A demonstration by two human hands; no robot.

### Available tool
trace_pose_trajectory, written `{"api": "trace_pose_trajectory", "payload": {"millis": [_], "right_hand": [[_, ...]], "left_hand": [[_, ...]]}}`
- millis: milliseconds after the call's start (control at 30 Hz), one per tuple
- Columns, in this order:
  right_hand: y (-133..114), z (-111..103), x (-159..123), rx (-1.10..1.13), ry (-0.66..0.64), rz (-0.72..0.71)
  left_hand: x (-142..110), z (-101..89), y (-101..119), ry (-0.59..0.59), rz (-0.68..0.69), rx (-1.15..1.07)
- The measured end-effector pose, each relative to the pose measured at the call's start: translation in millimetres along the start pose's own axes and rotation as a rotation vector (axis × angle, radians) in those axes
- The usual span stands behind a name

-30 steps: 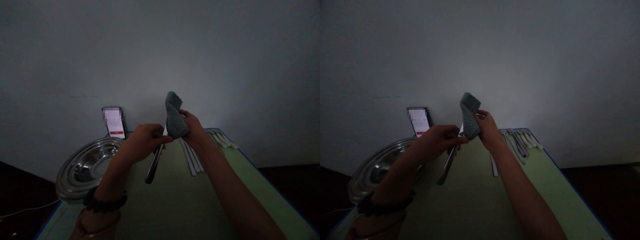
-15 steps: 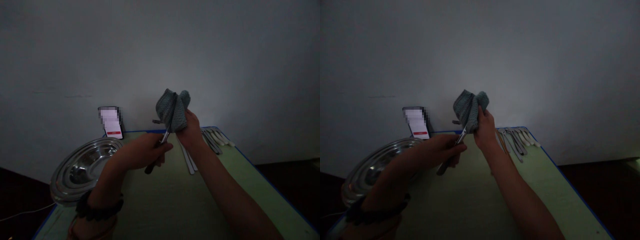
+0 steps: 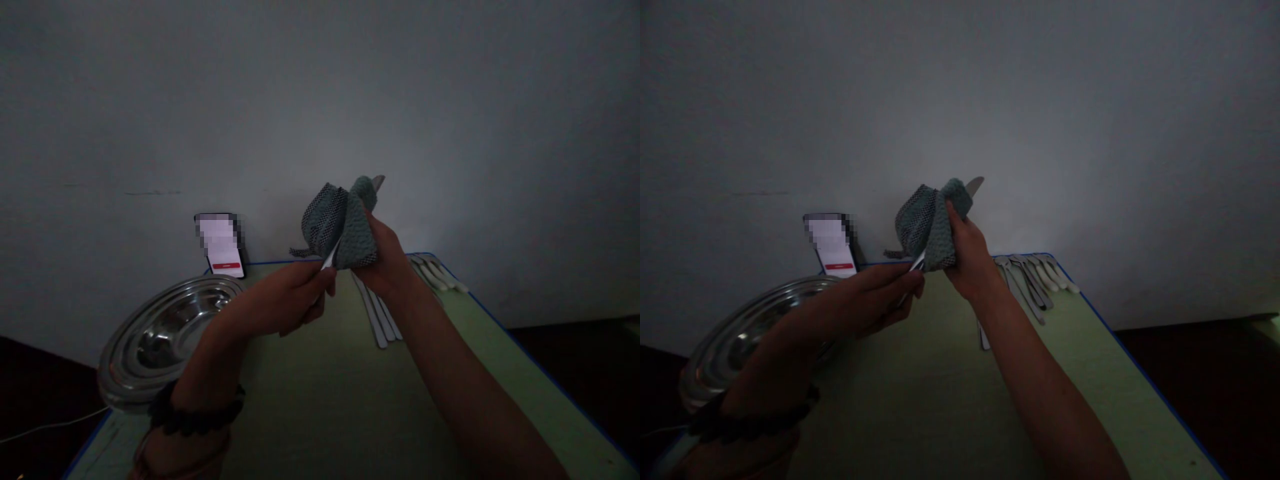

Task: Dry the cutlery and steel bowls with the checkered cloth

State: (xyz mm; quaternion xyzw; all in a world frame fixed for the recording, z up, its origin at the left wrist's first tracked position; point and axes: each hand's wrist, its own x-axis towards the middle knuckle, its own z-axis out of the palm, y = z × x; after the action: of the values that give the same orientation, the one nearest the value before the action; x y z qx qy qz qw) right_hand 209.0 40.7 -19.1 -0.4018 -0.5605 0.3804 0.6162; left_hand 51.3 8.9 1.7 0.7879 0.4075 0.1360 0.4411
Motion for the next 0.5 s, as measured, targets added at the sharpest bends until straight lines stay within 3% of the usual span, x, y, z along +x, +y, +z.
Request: {"api": "trace_pose_trajectory", "payload": {"millis": [167,300,500], "right_hand": [[-8.2,9.4,-2.2,0.245,-0.105,0.108],[-3.7,10.0,-4.8,0.299,-0.073,0.097],[-7.7,14.1,-7.5,0.387,-0.062,0.09]], "left_hand": [[1.7,2.2,-3.9,0.06,-0.017,-0.135],[4.5,3.7,-4.7,0.097,-0.019,-0.182],[7.3,5.1,-5.0,0.138,-0.031,-0.084]]}}
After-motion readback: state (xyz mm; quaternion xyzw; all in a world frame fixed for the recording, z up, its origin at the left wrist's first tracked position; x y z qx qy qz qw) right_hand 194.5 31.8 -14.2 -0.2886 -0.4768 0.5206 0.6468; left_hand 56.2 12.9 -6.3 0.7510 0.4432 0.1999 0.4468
